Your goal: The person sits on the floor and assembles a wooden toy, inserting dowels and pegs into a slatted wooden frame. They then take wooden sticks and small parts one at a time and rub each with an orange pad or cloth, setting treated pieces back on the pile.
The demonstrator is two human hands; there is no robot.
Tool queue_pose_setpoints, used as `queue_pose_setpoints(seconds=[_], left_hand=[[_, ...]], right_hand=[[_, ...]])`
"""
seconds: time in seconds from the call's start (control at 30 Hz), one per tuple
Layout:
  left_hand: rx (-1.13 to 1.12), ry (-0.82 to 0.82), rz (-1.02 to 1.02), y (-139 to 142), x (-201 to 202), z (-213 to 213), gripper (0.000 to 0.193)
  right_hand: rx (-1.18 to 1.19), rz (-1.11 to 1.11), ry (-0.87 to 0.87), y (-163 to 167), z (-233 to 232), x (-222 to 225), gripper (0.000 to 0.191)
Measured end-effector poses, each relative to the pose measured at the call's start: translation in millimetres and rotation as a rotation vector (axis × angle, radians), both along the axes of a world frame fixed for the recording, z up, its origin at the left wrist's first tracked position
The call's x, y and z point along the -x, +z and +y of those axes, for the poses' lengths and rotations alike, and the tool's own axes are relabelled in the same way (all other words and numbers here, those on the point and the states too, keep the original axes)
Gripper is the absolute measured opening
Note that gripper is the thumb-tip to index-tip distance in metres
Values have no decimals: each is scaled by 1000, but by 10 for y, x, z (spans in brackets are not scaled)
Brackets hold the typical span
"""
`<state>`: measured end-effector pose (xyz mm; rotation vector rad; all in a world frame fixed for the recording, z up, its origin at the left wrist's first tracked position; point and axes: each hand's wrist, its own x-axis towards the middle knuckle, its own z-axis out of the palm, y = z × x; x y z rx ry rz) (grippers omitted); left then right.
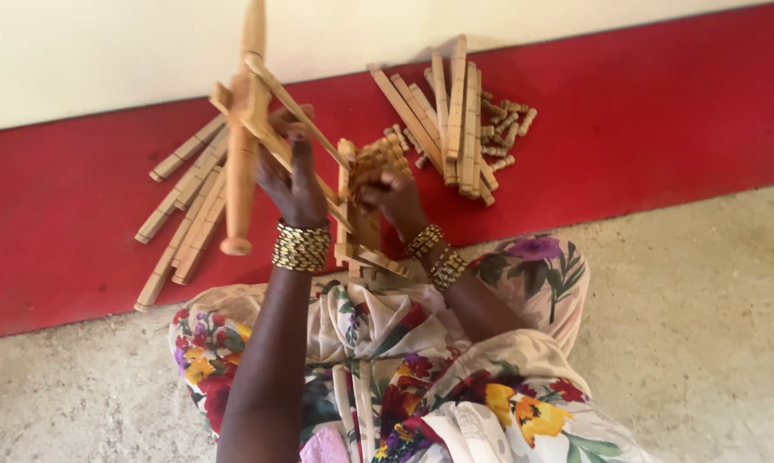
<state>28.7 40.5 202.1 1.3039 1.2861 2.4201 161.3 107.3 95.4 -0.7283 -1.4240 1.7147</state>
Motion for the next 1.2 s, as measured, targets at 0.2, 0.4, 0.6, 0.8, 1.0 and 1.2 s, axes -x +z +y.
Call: queue_pose_setpoints(seconds=[0.2, 0.4, 0.6, 0.8, 1.0, 1.2], left_hand=[[100, -67, 10, -124, -48, 0, 33], [103, -48, 62, -122, -107, 15, 57], [172, -38, 33, -76, -39, -15, 45], [163, 23, 37, -18, -20, -30, 38], [79, -43, -10, 8, -55, 10, 30], [62, -69, -20, 1, -113, 16, 31]], right_hand=[[-686, 385, -122, 751, 135, 203, 16], [-872, 164, -207, 1195, 163, 308, 25], [-855, 14, -332, 1168, 107, 181, 19], [-797, 18, 6, 767, 68, -108, 9], [99, 171, 513, 219, 93, -313, 15], [298, -138, 50, -188, 114, -261, 22]])
